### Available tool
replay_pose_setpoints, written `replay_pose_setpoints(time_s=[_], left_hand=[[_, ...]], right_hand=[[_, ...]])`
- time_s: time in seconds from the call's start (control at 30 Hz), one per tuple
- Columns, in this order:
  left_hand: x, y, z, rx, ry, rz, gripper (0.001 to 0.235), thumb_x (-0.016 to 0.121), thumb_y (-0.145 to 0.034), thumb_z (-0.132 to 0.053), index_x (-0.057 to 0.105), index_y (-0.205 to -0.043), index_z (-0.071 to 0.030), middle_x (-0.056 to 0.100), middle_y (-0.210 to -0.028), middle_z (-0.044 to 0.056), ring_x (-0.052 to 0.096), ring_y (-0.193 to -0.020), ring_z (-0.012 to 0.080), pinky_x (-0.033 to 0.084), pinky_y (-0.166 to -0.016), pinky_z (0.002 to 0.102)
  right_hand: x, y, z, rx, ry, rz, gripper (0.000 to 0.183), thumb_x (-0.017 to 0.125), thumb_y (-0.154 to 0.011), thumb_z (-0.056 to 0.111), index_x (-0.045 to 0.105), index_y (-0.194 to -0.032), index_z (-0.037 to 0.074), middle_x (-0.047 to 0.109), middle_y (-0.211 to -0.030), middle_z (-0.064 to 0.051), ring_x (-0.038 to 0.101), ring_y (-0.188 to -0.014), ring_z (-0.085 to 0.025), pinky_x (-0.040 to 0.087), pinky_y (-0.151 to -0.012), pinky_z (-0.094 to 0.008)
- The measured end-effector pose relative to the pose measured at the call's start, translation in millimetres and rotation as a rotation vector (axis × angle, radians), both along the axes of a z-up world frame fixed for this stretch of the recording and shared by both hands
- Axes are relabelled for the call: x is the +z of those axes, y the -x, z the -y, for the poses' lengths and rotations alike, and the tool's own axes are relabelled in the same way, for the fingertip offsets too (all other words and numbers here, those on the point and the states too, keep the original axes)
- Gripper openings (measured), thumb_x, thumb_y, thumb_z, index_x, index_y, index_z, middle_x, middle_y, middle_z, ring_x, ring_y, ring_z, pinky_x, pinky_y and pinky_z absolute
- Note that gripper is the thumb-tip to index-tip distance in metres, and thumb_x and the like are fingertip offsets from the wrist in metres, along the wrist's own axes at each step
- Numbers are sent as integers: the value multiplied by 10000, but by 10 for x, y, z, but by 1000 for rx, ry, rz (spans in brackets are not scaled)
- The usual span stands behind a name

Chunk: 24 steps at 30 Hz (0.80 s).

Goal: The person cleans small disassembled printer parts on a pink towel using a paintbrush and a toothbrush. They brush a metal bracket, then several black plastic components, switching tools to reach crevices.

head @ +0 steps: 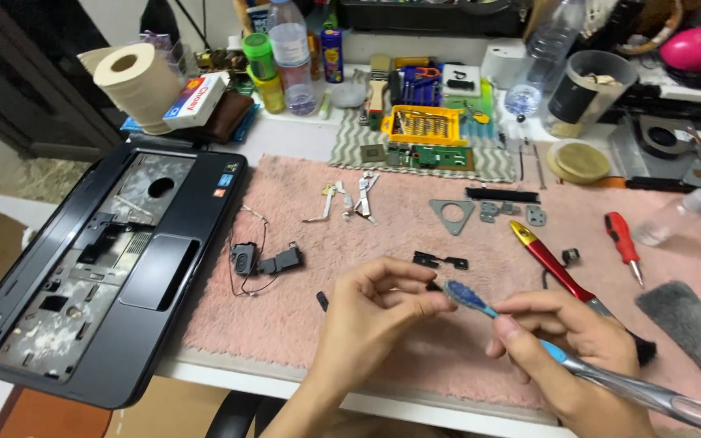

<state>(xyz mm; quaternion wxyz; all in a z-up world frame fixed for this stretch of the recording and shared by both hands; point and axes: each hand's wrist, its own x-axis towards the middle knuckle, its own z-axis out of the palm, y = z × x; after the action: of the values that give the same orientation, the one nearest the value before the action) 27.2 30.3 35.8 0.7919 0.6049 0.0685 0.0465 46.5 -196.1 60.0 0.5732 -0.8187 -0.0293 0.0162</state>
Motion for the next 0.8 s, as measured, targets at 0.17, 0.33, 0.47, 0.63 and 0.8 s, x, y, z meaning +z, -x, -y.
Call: replay_pose_setpoints(time_s=[0.17, 0.33, 0.47, 0.63, 0.8], left_hand=[[-163, -107, 199, 60, 263, -108, 253, 959, -853, 11, 841, -1073, 52, 915, -993, 225, 869, -850, 248, 711, -785, 307], [-63, 58, 485, 19, 452, -55, 170, 850, -1006, -69, 691, -1046, -21, 880, -1035, 275, 923, -1104, 389, 750, -859, 384], [-16, 99, 466, 0, 409, 116, 167, 802, -1042, -51, 750, -1173, 38, 870, -1102, 240, 920, -1132, 429, 752, -876, 392], [-22, 131, 405, 6, 285, 157, 446, 826, -986, -47, 786, -1414, 73, 914, -1236, 267, 900, -1076, 304, 770, -937, 398], [-129, 192, 441, 23, 190, 230, 390, 760, -1063, -160, 778, -1398, 40, 906, -1275, 226, 919, -1081, 315, 742, -929, 363]], right_hand=[[-12, -9, 80, 38, 9, 92, 195, 835, -940, 79, 904, -1107, 6, 964, -731, -188, 906, -688, -213, 751, -741, -326], [-113, -37, 73, 93, -157, 248, 193, 796, -978, 124, 812, -1126, 1, 877, -688, -165, 719, -479, -183, 596, -449, -280], [-79, -1, 87, 123, -251, 258, 185, 759, -1018, 116, 769, -1149, -14, 863, -730, -200, 704, -479, -211, 587, -477, -286], [-100, 70, 37, 169, -328, 260, 183, 762, -1014, 106, 746, -1146, -20, 869, -718, -205, 685, -441, -191, 563, -418, -266], [-92, 129, -40, 163, -316, 237, 149, 761, -1017, 108, 758, -1113, -6, 861, -711, -198, 668, -433, -191, 565, -430, -270]])
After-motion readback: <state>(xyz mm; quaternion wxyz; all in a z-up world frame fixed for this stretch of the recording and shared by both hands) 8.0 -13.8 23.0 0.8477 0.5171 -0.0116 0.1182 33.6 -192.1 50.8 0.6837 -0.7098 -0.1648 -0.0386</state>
